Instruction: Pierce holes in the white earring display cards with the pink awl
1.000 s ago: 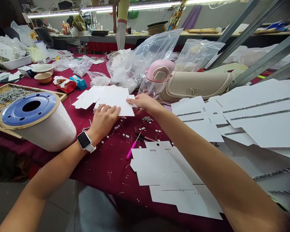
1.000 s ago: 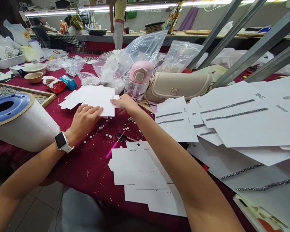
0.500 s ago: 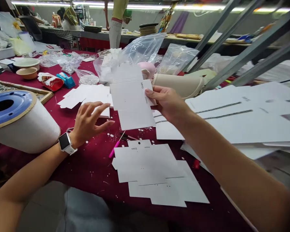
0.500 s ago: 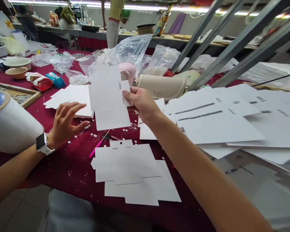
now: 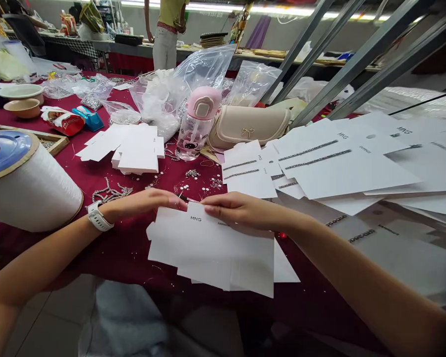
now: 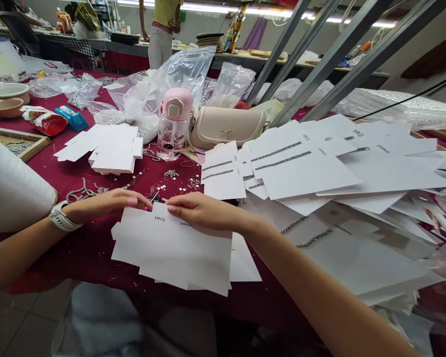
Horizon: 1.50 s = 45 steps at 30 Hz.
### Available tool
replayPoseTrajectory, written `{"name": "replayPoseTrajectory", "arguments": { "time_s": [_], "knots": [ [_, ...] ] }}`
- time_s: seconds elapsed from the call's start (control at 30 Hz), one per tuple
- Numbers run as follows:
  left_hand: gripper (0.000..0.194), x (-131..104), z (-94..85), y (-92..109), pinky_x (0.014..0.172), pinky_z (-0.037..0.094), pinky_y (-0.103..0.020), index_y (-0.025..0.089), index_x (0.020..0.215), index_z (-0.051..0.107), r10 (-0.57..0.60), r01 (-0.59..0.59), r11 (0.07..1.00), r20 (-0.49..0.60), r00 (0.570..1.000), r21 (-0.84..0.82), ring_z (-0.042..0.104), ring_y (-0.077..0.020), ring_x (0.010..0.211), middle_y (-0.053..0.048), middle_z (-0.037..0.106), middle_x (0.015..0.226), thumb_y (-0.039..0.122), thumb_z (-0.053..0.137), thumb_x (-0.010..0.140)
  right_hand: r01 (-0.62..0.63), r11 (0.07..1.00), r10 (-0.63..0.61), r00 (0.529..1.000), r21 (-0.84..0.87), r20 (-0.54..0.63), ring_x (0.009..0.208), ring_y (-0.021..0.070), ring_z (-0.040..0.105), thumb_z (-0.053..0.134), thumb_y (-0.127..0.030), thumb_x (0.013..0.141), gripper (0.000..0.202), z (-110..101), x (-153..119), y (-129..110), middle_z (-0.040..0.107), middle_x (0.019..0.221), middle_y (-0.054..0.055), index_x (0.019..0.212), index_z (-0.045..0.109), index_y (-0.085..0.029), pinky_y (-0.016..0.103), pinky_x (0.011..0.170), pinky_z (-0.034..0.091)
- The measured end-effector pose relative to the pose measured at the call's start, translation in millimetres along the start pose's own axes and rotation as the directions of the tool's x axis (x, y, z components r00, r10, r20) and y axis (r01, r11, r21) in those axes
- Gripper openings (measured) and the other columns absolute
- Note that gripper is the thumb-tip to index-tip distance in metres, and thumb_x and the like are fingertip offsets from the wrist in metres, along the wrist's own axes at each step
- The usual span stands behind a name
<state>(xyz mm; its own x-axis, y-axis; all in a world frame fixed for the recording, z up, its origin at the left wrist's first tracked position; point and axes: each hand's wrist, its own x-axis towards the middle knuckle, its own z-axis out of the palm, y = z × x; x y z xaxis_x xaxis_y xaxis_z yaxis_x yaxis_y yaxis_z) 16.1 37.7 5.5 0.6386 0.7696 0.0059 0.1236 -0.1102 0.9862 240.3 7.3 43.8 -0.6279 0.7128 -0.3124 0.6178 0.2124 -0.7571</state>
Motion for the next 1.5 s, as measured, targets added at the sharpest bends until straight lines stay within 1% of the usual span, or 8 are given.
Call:
{"name": "replayPoseTrajectory", "arguments": {
  "time_s": [0.03, 0.1, 0.3, 0.5, 0.73, 1.0, 1.23, 1.5],
  "knots": [
    [0.023, -1, 0.5, 0, 0.053, 0.048, -0.024, 0.022, 0.079, 0.070, -0.064, 0.060, 0.998, 0.184, 0.981, 0.030, 0.063, -0.0191, 0.067, -0.005, 0.068, 0.079, 0.038, 0.065, 0.063, 0.007, 1.000, -0.007, 1.000, -0.008, 0.013, 0.064, 0.0110, 0.042, 0.037, -0.044, 0.082, 0.034, 4, 3, 0, 0.052, 0.072, 0.001, 0.080, 0.057, -0.016, 0.024, 0.060, 0.035],
    [0.022, -3, -0.8, -2, 0.055, 0.049, -0.024, 0.024, 0.085, 0.068, -0.156, 0.139, 0.988, 0.360, 0.920, 0.073, 0.063, -0.0188, 0.070, -0.003, 0.068, 0.083, 0.031, 0.064, 0.065, 0.006, 1.000, -0.006, 0.999, -0.016, 0.034, 0.062, 0.0108, 0.042, 0.037, -0.043, 0.082, 0.034, 9, 10, -1, 0.052, 0.071, 0.001, 0.082, 0.058, -0.016, 0.023, 0.058, 0.034],
    [0.024, -2, -11.8, -11, 0.063, 0.048, -0.025, 0.023, 0.091, 0.063, -0.226, 0.235, 0.970, 0.590, 0.775, 0.063, 0.061, -0.0179, 0.076, -0.003, 0.065, 0.088, 0.024, 0.063, 0.067, 0.014, 1.000, -0.013, 0.998, -0.010, 0.067, 0.060, 0.0093, 0.042, 0.043, -0.037, 0.081, 0.031, 14, 27, -2, 0.053, 0.071, 0.001, 0.089, 0.061, -0.014, 0.021, 0.054, 0.033],
    [0.032, 2, -15.2, -17, 0.042, 0.034, -0.017, 0.013, 0.067, 0.059, -0.417, 0.357, 0.909, 0.465, 0.781, 0.215, 0.046, -0.0069, 0.046, 0.002, 0.053, 0.056, 0.045, 0.061, 0.068, -0.013, 0.995, 0.011, 1.000, 0.100, 0.022, 0.050, 0.0059, 0.033, 0.049, -0.036, 0.078, 0.026, 24, 41, 3, 0.044, 0.060, -0.003, 0.088, 0.059, -0.014, 0.019, 0.046, 0.026],
    [0.029, 4, -15.0, -16, 0.040, 0.027, -0.017, 0.013, 0.064, 0.061, -0.444, 0.395, 0.895, 0.478, 0.758, 0.206, 0.034, -0.0040, 0.040, 0.005, 0.042, 0.046, 0.042, 0.062, 0.069, 0.004, 0.957, -0.044, 0.990, 0.290, 0.133, 0.052, 0.0056, 0.034, 0.048, -0.029, 0.077, 0.025, 28, 46, 19, 0.042, 0.059, -0.004, 0.094, 0.057, -0.013, 0.019, 0.047, 0.028],
    [0.032, 6, -17.1, -20, 0.040, 0.028, -0.018, 0.013, 0.067, 0.063, -0.465, 0.433, 0.882, 0.495, 0.734, 0.185, 0.039, -0.0048, 0.041, 0.004, 0.047, 0.048, 0.045, 0.063, 0.066, -0.002, 0.934, -0.054, 0.988, 0.358, 0.146, 0.056, 0.0061, 0.042, 0.050, -0.019, 0.072, 0.020, 28, 51, 17, 0.054, 0.068, -0.002, 0.090, 0.059, -0.014, 0.019, 0.049, 0.032],
    [0.032, 6, -16.7, -21, 0.040, 0.031, -0.018, 0.013, 0.072, 0.064, -0.492, 0.462, 0.867, 0.480, 0.727, 0.188, 0.042, -0.0052, 0.041, 0.003, 0.051, 0.051, 0.045, 0.064, 0.066, -0.129, 0.941, 0.080, 0.983, 0.313, 0.165, 0.059, 0.0083, 0.047, 0.052, -0.023, 0.071, 0.013, 27, 52, 19, 0.056, 0.067, 0.000, 0.076, 0.059, -0.013, 0.021, 0.052, 0.035],
    [0.026, 4, -18.6, -17, 0.043, 0.036, -0.017, 0.014, 0.068, 0.063, -0.446, 0.428, 0.889, 0.528, 0.723, 0.164, 0.048, -0.0071, 0.045, 0.002, 0.055, 0.052, 0.039, 0.064, 0.068, -0.127, 0.915, 0.051, 0.978, 0.384, 0.201, 0.056, 0.0077, 0.048, 0.058, -0.037, 0.070, 0.024, 14, 47, 19, 0.054, 0.063, 0.000, 0.069, 0.058, -0.013, 0.021, 0.051, 0.040]
  ]
}}
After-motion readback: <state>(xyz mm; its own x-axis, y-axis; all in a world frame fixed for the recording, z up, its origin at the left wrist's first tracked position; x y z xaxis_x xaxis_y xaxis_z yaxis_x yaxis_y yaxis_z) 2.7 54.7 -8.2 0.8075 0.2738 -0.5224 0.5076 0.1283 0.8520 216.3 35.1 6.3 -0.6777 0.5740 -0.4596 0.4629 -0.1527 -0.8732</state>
